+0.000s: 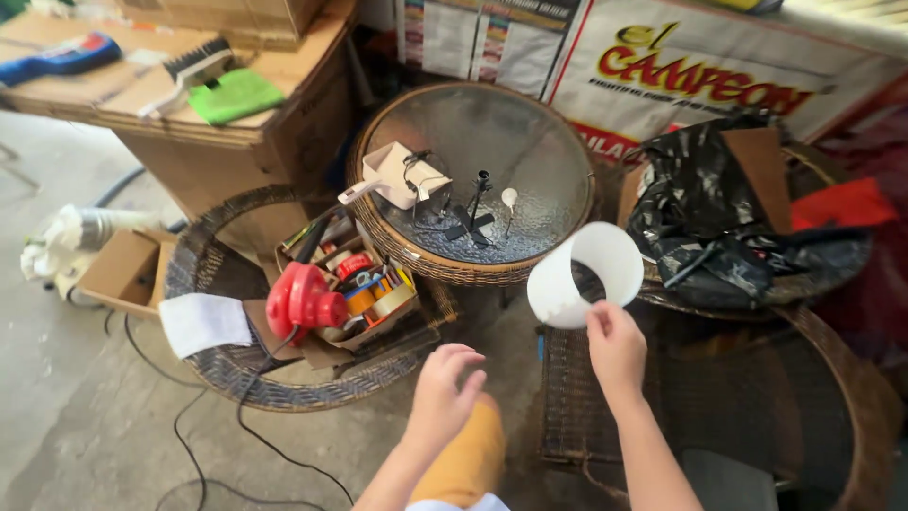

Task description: The person assembles a white cylindrical lamp by screwing a light bulb into a black socket and inserting the socket into the lamp shade. They then pick up a red leaf blower, briefly direct it toward a vacuum cleaner on the floor, and return to the lamp, carrying it through a doorway into an adjacent room.

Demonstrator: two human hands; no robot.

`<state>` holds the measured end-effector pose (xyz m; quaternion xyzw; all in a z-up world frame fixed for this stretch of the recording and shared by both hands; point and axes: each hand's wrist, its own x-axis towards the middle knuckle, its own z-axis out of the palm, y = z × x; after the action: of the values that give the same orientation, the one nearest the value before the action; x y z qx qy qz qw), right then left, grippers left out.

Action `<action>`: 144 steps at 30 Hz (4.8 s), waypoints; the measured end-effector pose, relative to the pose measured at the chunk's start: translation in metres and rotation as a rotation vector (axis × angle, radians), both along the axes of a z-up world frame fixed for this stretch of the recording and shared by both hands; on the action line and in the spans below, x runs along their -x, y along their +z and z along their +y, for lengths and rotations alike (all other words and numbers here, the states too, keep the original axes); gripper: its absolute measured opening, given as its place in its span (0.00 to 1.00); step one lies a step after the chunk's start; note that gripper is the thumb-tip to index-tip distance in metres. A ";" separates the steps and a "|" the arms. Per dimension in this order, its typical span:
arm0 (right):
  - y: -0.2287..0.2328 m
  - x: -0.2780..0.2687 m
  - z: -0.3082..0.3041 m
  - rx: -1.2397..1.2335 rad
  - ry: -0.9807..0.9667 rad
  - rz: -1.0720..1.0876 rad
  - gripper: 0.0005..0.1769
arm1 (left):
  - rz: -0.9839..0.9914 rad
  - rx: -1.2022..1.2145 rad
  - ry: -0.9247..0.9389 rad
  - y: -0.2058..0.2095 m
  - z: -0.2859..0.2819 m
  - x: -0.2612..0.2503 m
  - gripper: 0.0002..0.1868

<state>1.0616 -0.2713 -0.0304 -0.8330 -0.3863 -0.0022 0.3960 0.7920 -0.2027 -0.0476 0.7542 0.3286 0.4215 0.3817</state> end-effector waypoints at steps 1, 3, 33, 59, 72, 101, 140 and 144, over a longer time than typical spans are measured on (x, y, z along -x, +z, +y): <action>-0.009 -0.019 0.015 0.000 0.014 -0.006 0.08 | 0.005 0.130 0.016 -0.006 0.006 -0.008 0.11; -0.028 -0.055 0.044 0.001 0.034 -0.016 0.09 | 0.017 0.390 0.041 -0.017 0.020 -0.022 0.09; -0.157 -0.131 0.298 0.461 0.747 0.109 0.10 | 0.191 0.659 0.472 -0.105 0.231 -0.187 0.10; -0.153 -0.136 0.307 0.068 0.403 0.985 0.08 | -0.076 0.729 0.295 -0.123 0.283 -0.188 0.11; -0.106 -0.157 0.349 0.346 0.680 0.420 0.08 | 0.098 0.795 0.347 -0.102 0.303 -0.219 0.17; -0.090 -0.141 0.350 0.163 0.806 0.133 0.05 | 0.167 0.816 0.287 -0.107 0.313 -0.217 0.14; -0.157 -0.129 0.291 0.499 0.722 0.728 0.10 | 0.175 0.766 0.343 -0.139 0.245 -0.166 0.16; -0.130 -0.133 0.304 0.341 0.854 0.817 0.09 | -0.039 0.988 0.160 -0.128 0.262 -0.175 0.15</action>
<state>1.1946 0.0326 -0.1609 -0.5898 -0.4980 0.5379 0.3389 0.9673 0.0593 -0.1760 0.4477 0.5384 0.2575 0.6659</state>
